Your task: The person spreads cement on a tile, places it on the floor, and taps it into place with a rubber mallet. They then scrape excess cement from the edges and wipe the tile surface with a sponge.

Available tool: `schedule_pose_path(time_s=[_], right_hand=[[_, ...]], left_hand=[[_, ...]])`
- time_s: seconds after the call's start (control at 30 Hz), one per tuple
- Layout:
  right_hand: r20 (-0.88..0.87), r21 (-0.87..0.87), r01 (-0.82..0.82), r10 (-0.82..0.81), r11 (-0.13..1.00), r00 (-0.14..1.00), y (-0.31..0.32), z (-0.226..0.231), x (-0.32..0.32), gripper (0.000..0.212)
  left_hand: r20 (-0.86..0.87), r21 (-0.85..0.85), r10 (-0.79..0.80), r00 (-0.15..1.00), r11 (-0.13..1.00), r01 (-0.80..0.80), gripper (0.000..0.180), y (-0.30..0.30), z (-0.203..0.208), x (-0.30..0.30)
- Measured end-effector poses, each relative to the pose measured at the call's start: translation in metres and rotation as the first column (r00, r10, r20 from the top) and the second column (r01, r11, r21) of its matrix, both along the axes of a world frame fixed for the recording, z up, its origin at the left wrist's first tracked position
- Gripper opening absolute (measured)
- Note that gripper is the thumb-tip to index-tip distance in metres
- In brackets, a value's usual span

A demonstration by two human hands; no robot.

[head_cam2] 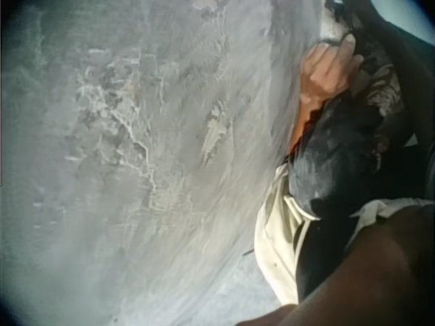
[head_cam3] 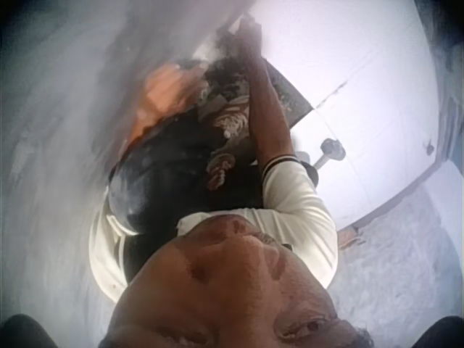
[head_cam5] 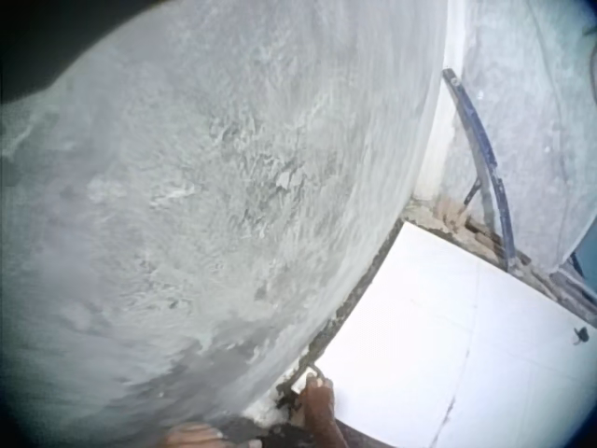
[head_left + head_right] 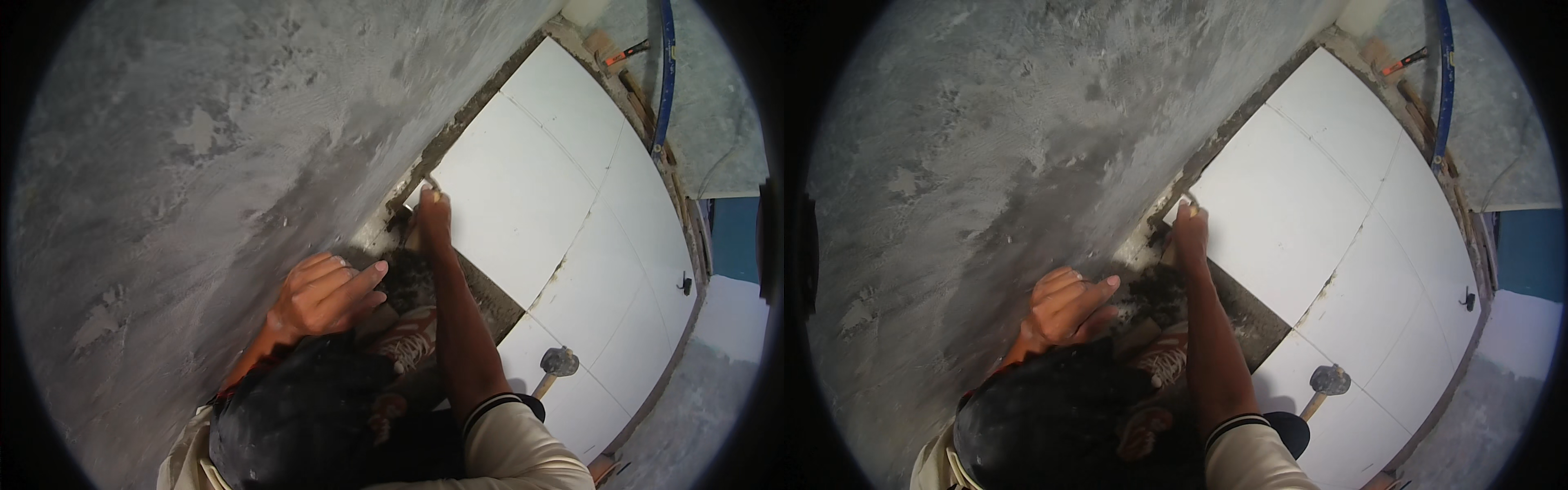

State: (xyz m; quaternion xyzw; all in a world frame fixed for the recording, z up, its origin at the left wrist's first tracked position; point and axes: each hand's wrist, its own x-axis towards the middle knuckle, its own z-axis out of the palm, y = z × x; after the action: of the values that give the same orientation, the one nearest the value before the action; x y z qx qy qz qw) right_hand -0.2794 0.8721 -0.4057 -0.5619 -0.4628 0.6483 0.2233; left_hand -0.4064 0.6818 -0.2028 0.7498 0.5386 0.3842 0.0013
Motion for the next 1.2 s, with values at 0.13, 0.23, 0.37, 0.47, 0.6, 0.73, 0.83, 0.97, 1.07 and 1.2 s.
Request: schedule_pose_path(time_s=[0.13,0.23,0.37,0.47,0.6,0.73,0.83,0.97,1.07,1.2], right_hand=[[-0.096,-0.135,0.005,-0.018,0.991,0.995,-0.019,0.012,-0.010,0.029],[-0.221,-0.206,-0.012,-0.035,0.978,0.975,-0.026,0.016,-0.009,0.027],[-0.342,-0.270,-0.098,0.000,0.958,0.940,-0.031,0.008,0.018,0.028],[-0.326,-0.219,-0.176,0.098,0.960,0.940,-0.044,0.010,0.043,0.029],[-0.079,0.102,-0.412,0.420,0.905,0.904,-0.091,0.029,0.107,0.032],[0.315,0.142,-0.596,0.534,0.791,0.784,-0.139,0.049,0.168,0.036],[0.214,0.203,-0.333,0.290,0.921,0.933,-0.113,0.045,0.117,0.035],[0.014,-0.070,-0.069,0.070,0.995,0.997,-0.052,0.055,0.035,0.033],[-0.029,-0.120,-0.049,0.046,0.992,0.999,-0.041,0.060,-0.005,0.036],[-0.024,-0.122,0.006,-0.009,0.993,1.000,-0.050,0.053,-0.008,0.039]], left_hand=[[0.002,0.026,0.023,1.000,0.999,-0.023,0.035,-0.002,-0.001,-0.001],[-0.008,0.027,0.028,1.000,0.999,-0.027,0.035,-0.003,-0.002,0.001],[-0.021,0.016,0.021,1.000,1.000,-0.020,0.034,-0.002,-0.005,0.002],[-0.026,-0.010,0.040,0.999,0.999,-0.040,0.048,-0.004,-0.007,0.004],[-0.031,0.022,0.056,0.998,0.998,-0.055,0.047,-0.009,-0.002,0.000],[-0.012,0.009,0.053,0.999,0.999,-0.053,0.043,-0.006,-0.004,0.001],[-0.019,0.024,0.062,0.998,0.998,-0.061,0.041,-0.005,0.000,0.001],[-0.009,0.010,0.031,0.999,0.999,-0.031,0.041,0.000,-0.008,0.006],[-0.054,0.006,0.047,0.997,0.999,-0.046,0.043,-0.004,-0.003,0.001],[-0.072,-0.015,0.052,0.996,0.998,-0.053,0.045,-0.006,-0.003,0.001]])
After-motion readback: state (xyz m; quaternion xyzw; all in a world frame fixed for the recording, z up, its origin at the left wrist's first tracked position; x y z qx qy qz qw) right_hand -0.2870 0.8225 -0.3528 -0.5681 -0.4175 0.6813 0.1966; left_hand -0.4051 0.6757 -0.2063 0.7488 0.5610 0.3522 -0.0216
